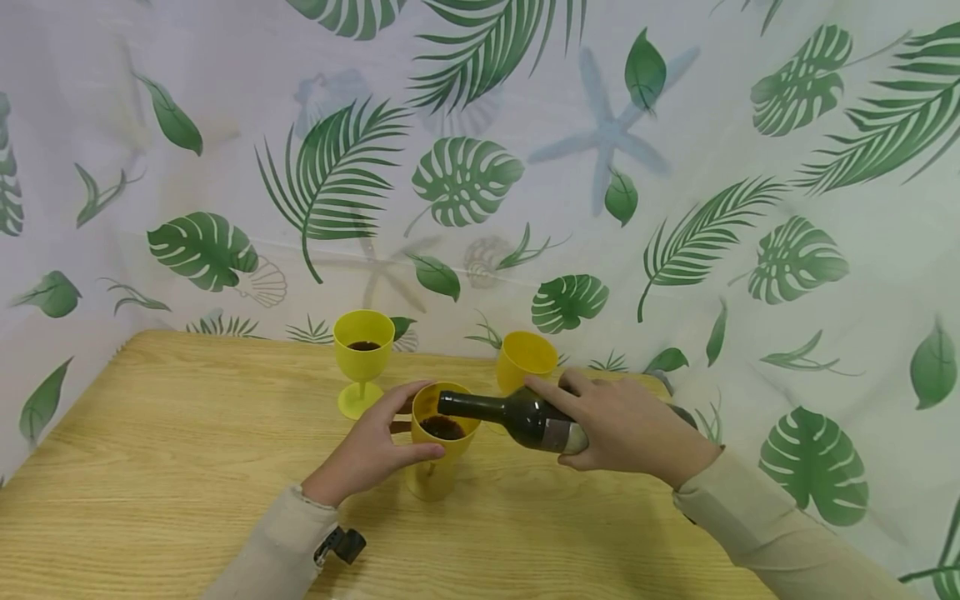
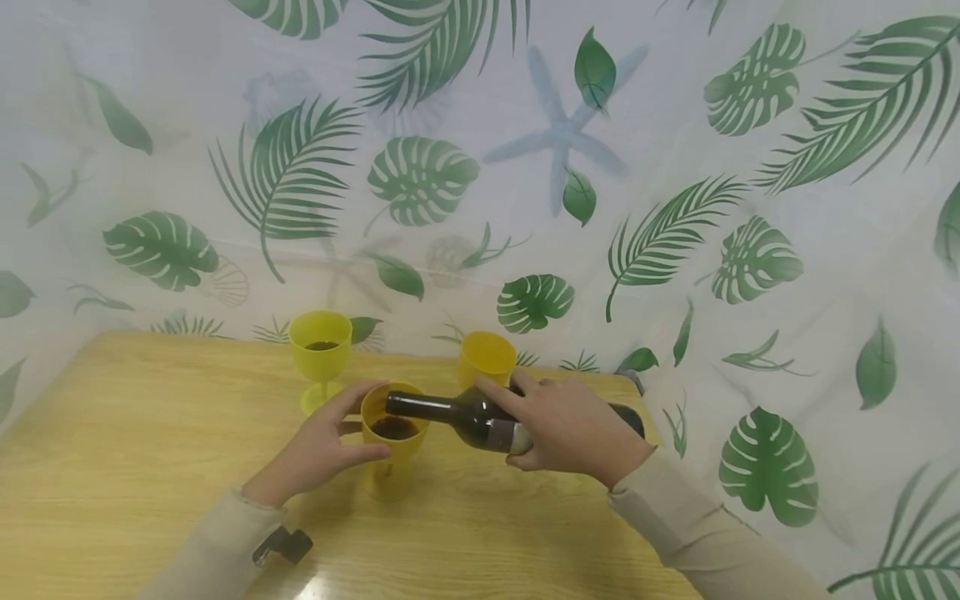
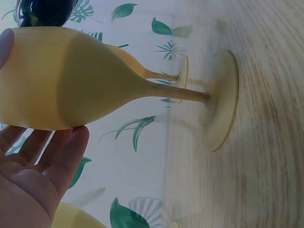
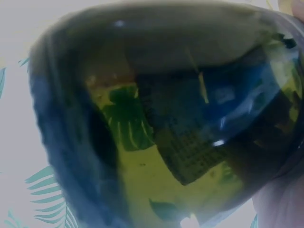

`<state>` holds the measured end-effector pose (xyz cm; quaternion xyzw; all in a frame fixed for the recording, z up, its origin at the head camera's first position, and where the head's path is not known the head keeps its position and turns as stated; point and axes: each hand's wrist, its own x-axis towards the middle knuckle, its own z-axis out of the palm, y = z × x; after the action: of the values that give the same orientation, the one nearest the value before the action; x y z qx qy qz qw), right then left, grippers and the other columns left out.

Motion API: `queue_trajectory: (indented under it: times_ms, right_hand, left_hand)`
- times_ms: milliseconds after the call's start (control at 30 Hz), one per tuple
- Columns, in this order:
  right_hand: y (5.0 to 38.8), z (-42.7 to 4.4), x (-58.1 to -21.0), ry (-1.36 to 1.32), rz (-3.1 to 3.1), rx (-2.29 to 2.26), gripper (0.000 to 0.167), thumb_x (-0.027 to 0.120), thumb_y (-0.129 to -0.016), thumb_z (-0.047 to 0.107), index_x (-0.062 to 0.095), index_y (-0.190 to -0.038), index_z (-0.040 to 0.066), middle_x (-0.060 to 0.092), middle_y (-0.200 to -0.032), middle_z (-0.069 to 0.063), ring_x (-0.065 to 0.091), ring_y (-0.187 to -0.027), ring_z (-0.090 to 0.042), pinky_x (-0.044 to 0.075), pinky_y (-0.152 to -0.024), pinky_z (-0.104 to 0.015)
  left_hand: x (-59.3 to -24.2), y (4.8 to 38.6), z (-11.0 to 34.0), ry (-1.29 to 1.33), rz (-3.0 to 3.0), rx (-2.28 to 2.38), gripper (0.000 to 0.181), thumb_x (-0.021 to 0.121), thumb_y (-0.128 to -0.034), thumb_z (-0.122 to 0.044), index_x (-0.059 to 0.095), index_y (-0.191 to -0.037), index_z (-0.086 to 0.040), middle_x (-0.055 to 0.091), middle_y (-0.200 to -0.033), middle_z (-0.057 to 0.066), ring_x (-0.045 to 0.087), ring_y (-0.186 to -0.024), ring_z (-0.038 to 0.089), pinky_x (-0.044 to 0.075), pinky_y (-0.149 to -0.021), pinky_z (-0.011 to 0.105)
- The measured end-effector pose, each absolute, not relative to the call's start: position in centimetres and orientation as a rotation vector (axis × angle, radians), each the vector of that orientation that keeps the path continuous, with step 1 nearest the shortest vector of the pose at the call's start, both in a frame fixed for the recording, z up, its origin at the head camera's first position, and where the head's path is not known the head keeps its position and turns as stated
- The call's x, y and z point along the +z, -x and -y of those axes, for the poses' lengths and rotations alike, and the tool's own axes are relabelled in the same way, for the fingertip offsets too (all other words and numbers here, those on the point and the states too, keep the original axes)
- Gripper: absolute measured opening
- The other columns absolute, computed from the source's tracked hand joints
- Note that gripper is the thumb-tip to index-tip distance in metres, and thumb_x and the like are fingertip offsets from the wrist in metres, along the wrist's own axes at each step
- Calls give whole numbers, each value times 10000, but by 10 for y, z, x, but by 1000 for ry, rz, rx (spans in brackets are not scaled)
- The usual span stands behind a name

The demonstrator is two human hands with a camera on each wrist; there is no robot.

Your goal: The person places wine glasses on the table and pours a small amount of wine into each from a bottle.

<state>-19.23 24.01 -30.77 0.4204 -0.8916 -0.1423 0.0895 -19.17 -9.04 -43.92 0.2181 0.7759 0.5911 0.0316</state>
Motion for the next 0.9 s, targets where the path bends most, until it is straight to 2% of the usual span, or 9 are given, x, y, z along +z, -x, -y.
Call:
queue_trajectory:
  times_ms: [567,900]
  right_hand:
    - [192,-239,-305,-1256,2620,-439,1016,865,-712,606,455,-1558,220,609,-1044,13,368,-532,-43,298,-417,-202]
    - [192,-238,-305,-1245,2644,-440,1017,867,-716,601,447,-1562,226,605,-1041,9,363,-532,-41,297,-418,-200]
  left_hand:
    - [-439,192,90,-675,-2378,1832,834,875,-850,-316,442,-1556,-214,524,-1497,31,506,-1362,297,480,-1099,519]
    - [-440,193,91,-666,-2389,1820,848,879,-842,-333,440,-1558,-218,518,-1503,16,510,-1364,254,482,-1102,505]
